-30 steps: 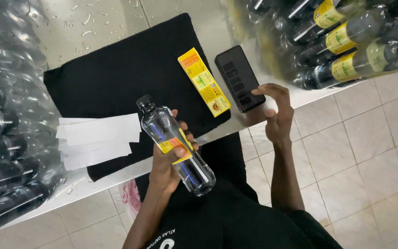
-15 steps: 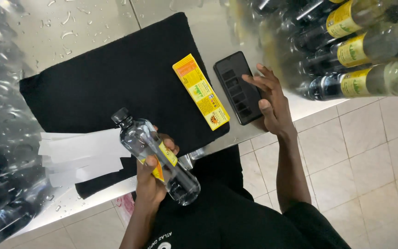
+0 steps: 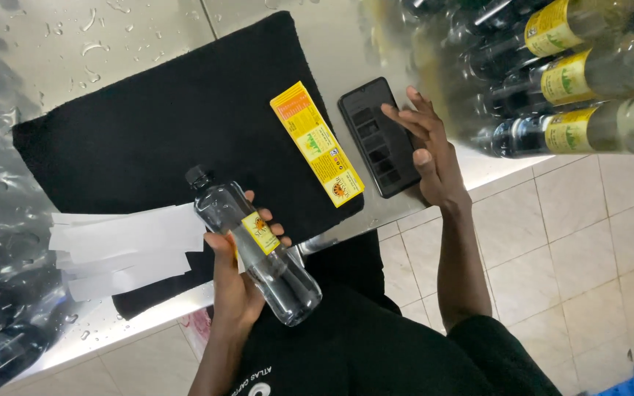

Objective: The person repeatedly picks up clear plastic bottles from a stack, peels a yellow label from a white backing sheet, and wraps the label around the bottle. The labeled bottles are then placed on a nearby shelf. The person also briefly handles a smartphone and a stack of white papers during the process.

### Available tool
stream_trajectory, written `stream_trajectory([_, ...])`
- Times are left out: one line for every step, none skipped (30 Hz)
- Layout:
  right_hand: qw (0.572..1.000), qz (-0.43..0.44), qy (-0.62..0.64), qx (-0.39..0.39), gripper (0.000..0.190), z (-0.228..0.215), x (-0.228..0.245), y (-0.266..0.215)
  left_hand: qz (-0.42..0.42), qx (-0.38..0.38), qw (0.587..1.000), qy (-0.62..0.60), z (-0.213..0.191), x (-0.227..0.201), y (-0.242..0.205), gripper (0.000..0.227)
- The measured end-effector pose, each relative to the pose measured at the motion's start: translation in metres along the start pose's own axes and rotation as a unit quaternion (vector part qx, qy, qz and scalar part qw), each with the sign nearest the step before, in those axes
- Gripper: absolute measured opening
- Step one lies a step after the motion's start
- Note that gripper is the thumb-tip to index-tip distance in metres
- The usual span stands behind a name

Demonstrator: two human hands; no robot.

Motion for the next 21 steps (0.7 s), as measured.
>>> stream_trajectory([1.0,-0.001,0.008,-0.009,0.076,-0.003,-0.002,-0.001,-0.01,0.001,1.0,-0.016,0.002,0.001,-0.001,0.098])
stream_trajectory([1.0,-0.001,0.008,-0.01,0.076,-0.003,-0.001,0.0,-0.01,0.002,1.0,-0.016,0.001,0.002,-0.001,0.098])
stream_trajectory([1.0,-0.002,0.003,-0.004,0.077,-0.002,0.0,0.001,-0.009,0.005,1.0,-0.012,0.001,0.003,0.0,0.095])
stream_trajectory([1.0,-0.002,-0.001,0.001,0.078,-0.001,0.001,0.001,-0.01,0.007,1.0,-0.008,0.0,0.003,0.0,0.093])
stream_trajectory([1.0,-0.001,-0.002,-0.001,0.078,0.0,0.004,0.001,-0.011,0.008,1.0,-0.008,-0.003,0.005,0.0,0.093])
stream_trajectory([1.0,0.0,0.001,0.002,0.076,0.002,0.007,0.003,-0.008,0.006,1.0,0.005,-0.005,0.006,-0.001,0.096])
stream_trajectory([1.0,0.001,0.003,0.005,0.074,0.005,0.01,0.004,-0.005,0.004,1.0,0.018,-0.008,0.006,-0.001,0.101])
stream_trajectory([1.0,-0.001,0.004,0.006,0.074,0.004,0.01,0.004,-0.004,0.004,1.0,0.017,-0.009,0.006,-0.001,0.101])
stream_trajectory([1.0,0.002,0.003,0.013,0.072,0.005,0.01,0.004,-0.005,0.007,1.0,0.005,-0.009,0.006,-0.001,0.101])
stream_trajectory([1.0,0.006,0.002,0.019,0.07,0.005,0.01,0.003,-0.008,0.009,1.0,-0.008,-0.01,0.006,-0.001,0.102])
stream_trajectory([1.0,0.006,0.002,0.02,0.07,0.005,0.01,0.004,-0.007,0.008,1.0,-0.009,-0.01,0.006,-0.002,0.102])
stream_trajectory([1.0,0.01,0.002,0.022,0.071,0.005,0.011,0.004,-0.009,0.018,1.0,-0.005,-0.008,0.005,-0.003,0.105])
stream_trajectory([1.0,0.014,0.003,0.025,0.072,0.005,0.011,0.004,-0.011,0.028,1.0,-0.002,-0.006,0.005,-0.004,0.107])
stream_trajectory([1.0,0.014,0.003,0.024,0.072,0.004,0.012,0.003,-0.011,0.029,1.0,-0.001,-0.003,0.002,-0.006,0.107])
stream_trajectory([0.999,0.013,-0.015,0.034,0.072,0.005,0.013,0.003,-0.021,0.03,0.999,-0.025,0.001,0.001,-0.009,0.104])
stream_trajectory([0.998,0.011,-0.033,0.045,0.072,0.006,0.015,0.003,-0.03,0.031,0.998,-0.049,0.005,0.0,-0.011,0.101])
stream_trajectory([0.998,0.01,-0.033,0.045,0.072,0.006,0.015,0.003,-0.029,0.031,0.998,-0.049,0.005,-0.001,-0.011,0.101])
stream_trajectory([0.998,0.005,-0.036,0.045,0.07,0.006,0.017,0.003,-0.023,0.044,0.996,-0.073,0.008,-0.001,-0.011,0.095])
stream_trajectory([0.998,0.0,-0.038,0.044,0.069,0.006,0.018,0.004,-0.018,0.057,0.994,-0.096,0.011,-0.002,-0.012,0.091])
stream_trajectory([0.998,-0.001,-0.038,0.045,0.069,0.007,0.018,0.003,-0.017,0.056,0.994,-0.096,0.009,-0.002,-0.012,0.091])
stream_trajectory([0.998,0.006,-0.04,0.048,0.07,0.007,0.018,0.003,-0.016,0.07,0.99,-0.123,0.009,-0.001,-0.013,0.082])
Point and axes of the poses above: each hand's wrist, its own y-axis towards the middle knuckle, its own z-axis out of the palm, x = y × z, the point moved 8 cm from there along y, towards the middle knuckle, and after that the axes turned 2 degrees about x, right-handed, at the moved point
